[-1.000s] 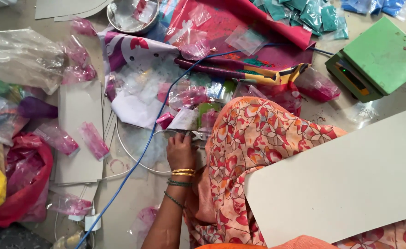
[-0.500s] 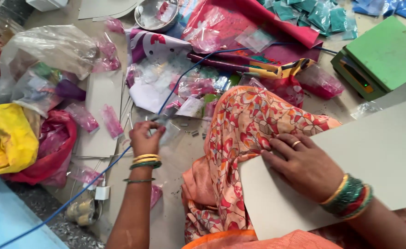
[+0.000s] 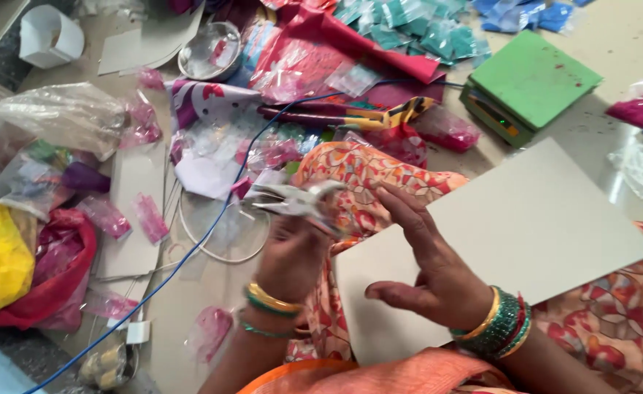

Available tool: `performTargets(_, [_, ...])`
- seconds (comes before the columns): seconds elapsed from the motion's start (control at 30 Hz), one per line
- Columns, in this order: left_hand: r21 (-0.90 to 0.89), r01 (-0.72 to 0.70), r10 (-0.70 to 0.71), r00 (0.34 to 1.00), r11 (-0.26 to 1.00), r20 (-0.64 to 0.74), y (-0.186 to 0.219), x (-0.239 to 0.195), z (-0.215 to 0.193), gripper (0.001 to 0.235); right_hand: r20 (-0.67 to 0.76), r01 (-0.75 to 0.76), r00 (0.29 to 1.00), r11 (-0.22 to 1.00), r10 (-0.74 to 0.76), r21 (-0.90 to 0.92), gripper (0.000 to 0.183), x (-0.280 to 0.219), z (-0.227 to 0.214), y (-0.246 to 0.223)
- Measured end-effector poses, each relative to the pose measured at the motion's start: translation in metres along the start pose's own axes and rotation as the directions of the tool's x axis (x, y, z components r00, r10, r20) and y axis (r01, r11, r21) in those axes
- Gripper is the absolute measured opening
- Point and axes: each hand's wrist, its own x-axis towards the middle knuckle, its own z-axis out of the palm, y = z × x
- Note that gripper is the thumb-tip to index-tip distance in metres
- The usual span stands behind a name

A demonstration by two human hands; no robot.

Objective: The person staples small plastic packets of colored powder onto a cardboard display header.

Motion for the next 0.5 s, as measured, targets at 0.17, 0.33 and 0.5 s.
performTargets(0.17, [-0.013, 0.377, -0.343, 0.855, 0.926, 0.389, -0.051, -0.003, 0.047, 0.046, -0.141, -0.182, 0.961, 0.931, 0.236, 0.315, 0.089, -0.013, -0.001, -0.004])
performTargets(0.33, [0.323, 0.098, -0.225, 0.896, 0.941, 0.382, -0.072, -0.004, 0.090, 0.019, -0.225, -0.281, 0.916, 0.932, 0.331, 0.229, 0.077, -0.039, -0.016, 0.002])
performTargets(0.5, [0.746, -0.289, 0.037, 0.941, 0.599, 0.335, -0.105, -0.024, 0.122, 0.027, -0.292, -0.228, 0.726, 0.619, 0.623, 0.752, 0.052, -0.057, 0.001, 0.026])
